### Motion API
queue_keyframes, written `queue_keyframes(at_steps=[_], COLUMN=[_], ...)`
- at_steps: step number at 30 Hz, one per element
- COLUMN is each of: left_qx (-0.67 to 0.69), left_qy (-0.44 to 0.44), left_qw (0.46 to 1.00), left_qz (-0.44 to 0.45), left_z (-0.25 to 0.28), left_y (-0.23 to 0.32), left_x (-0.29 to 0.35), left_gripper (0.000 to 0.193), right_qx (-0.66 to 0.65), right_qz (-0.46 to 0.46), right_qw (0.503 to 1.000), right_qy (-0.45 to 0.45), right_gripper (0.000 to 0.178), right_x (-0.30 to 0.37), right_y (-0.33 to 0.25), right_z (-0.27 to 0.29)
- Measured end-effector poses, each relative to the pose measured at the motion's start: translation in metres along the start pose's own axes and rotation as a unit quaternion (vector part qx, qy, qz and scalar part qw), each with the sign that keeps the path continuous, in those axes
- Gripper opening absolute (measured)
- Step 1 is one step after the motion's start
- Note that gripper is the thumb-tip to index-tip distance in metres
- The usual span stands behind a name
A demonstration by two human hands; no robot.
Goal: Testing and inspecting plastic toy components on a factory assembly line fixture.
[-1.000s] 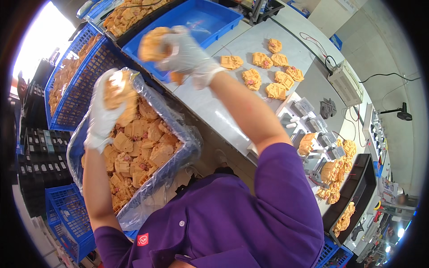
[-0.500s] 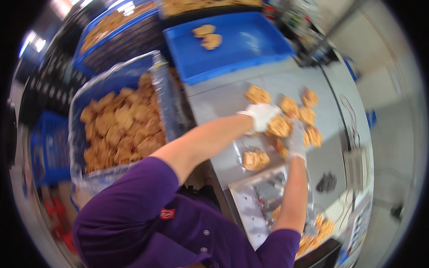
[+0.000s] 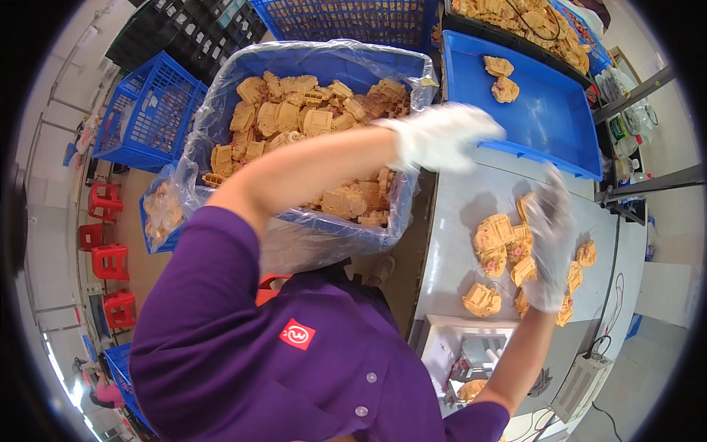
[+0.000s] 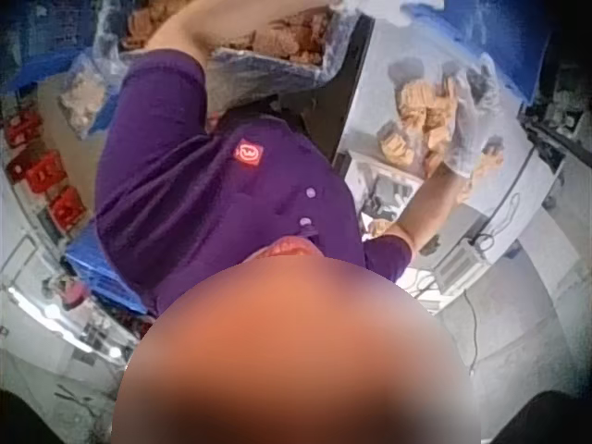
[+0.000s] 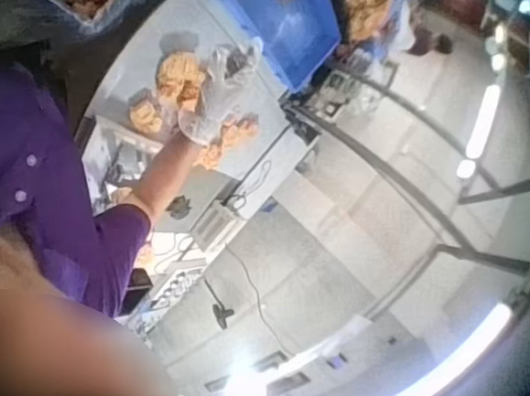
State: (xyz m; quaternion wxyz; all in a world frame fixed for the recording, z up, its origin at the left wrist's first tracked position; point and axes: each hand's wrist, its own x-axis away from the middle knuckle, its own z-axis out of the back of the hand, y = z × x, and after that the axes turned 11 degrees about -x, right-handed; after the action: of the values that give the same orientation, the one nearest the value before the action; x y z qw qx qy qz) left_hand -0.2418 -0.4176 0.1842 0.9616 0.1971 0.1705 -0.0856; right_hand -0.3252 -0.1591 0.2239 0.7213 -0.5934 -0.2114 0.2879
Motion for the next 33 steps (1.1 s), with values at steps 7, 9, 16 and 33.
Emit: queue_keyframes(at_steps=[7,9,16,33], left_qx=[-0.198,-0.285,-0.257,0.010], left_qy=[-0.294,-0.343,-0.359,-0.333], left_qw=[0.843,0.801,0.793,0.857], left_qz=[0.405,0.399,0.420,0.394], left_z=[0.084,0.079,0.032,0.027], left_y=[-0.140,-0.156,-0.189,-0.172], left_x=[0.180,0.210,0.245,0.211], left_gripper=[0.100,0.113,0.128,0.099], right_qx=[0.052,0.281,0.514,0.365], right_qz=[-0.065,-0.089,-0.191,-0.163], right_qw=[0.928,0.887,0.788,0.831], right_qy=[-0.362,-0.356,-0.280,-0.387], right_gripper=[0.092,0.109,0.132,0.115], right_x=[-0.110,-0.140,-0.155,-0.167], right_y=[0.017,0.027,0.089,0.073], right_z=[-0.233,-0.279,-0.353,-0.340])
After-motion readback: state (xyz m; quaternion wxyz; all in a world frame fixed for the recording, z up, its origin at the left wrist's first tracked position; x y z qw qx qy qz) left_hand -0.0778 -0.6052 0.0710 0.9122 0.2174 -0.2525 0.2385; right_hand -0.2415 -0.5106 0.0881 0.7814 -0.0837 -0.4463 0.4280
